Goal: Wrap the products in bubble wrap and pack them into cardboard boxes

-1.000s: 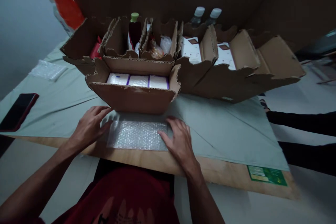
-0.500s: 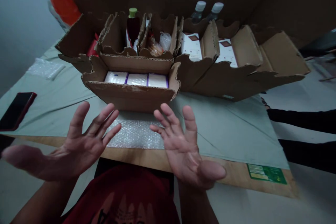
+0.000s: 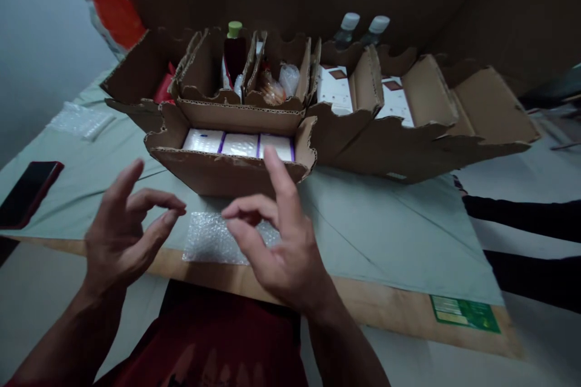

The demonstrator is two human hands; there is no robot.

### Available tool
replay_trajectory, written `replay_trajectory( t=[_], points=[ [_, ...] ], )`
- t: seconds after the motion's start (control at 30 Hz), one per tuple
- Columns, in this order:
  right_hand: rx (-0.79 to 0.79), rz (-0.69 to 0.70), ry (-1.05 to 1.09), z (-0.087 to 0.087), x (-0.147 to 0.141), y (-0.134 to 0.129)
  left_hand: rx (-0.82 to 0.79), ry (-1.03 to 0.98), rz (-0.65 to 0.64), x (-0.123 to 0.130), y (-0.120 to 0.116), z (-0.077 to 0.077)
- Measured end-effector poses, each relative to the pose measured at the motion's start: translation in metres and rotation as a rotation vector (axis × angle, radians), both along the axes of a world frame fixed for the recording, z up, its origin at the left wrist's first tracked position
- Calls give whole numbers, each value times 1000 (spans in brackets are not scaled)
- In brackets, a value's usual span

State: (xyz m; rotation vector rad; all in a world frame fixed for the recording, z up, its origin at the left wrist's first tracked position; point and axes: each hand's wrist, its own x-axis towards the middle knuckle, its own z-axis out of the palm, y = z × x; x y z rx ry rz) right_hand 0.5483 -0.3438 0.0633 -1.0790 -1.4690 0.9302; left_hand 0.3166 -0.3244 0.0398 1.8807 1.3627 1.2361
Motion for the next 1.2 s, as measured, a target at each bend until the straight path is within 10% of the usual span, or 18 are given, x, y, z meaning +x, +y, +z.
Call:
replay_trajectory(
  t=[0.2, 0.4, 0.57, 0.83, 1.2],
  points=[
    [-1, 87, -69, 1, 17, -7, 120, -16, -84, 4, 6, 4],
    [-153, -224, -498, -81, 73, -57, -118, 434, -69, -37, -20, -53],
    [-52, -354, -782, -126, 88, -44, -133, 643, 101, -50, -13, -86],
    [18, -340, -1009, -142, 61, -11, -161, 687, 32, -27, 4, -98],
    [-29, -377, -618, -129, 52, -25, -320, 385, 40, -24, 2, -85]
  ],
)
